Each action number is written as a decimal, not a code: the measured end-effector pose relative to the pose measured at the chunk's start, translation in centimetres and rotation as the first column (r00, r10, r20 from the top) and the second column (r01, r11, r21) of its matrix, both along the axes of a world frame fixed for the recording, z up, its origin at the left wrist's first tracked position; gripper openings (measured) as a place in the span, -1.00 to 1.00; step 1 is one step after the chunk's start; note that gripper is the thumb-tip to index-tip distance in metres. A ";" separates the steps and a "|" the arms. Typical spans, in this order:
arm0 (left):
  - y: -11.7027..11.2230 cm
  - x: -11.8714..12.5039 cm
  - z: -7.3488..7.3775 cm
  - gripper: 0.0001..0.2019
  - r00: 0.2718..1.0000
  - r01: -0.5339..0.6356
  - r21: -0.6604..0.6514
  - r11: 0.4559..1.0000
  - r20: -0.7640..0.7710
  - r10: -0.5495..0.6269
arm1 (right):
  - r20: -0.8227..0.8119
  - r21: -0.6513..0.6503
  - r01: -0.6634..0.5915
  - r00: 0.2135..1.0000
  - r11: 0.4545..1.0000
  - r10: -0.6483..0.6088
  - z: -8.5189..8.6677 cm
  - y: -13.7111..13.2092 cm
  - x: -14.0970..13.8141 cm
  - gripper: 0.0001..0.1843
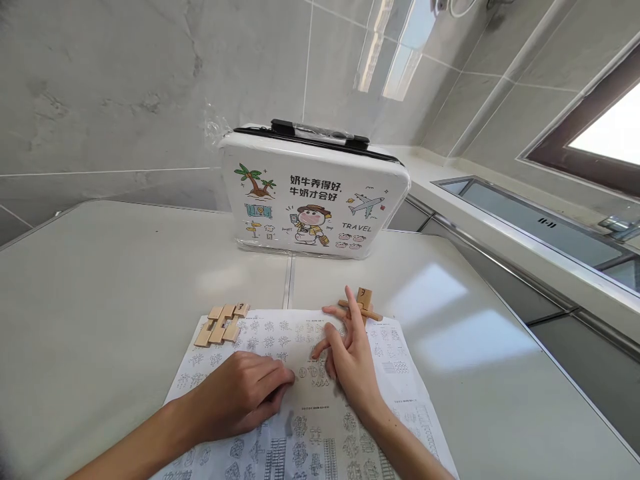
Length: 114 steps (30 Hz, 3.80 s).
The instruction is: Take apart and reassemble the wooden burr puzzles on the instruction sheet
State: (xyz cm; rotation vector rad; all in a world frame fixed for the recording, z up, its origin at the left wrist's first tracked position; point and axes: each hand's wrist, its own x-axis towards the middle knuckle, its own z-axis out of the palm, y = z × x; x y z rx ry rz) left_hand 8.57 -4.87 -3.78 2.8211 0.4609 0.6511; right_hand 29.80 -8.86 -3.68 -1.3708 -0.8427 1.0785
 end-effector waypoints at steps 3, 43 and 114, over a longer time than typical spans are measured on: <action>0.0 0.0 0.0 -0.84 1.000 0.000 -0.004 1.000 -0.003 0.000 | -0.066 0.002 0.019 0.998 1.000 -0.019 0.3 0.2 0.1 -0.02; 0.3 0.1 0.1 -0.84 0.943 -0.302 -0.029 0.953 0.138 0.303 | 0.137 0.135 -0.609 0.792 0.781 0.594 0.5 -0.9 -0.1 -0.44; 0.4 -0.1 -0.1 -0.77 0.940 -0.307 -0.049 0.950 0.140 0.311 | 0.069 0.054 -0.211 0.976 0.976 0.207 0.5 0.2 0.8 -0.47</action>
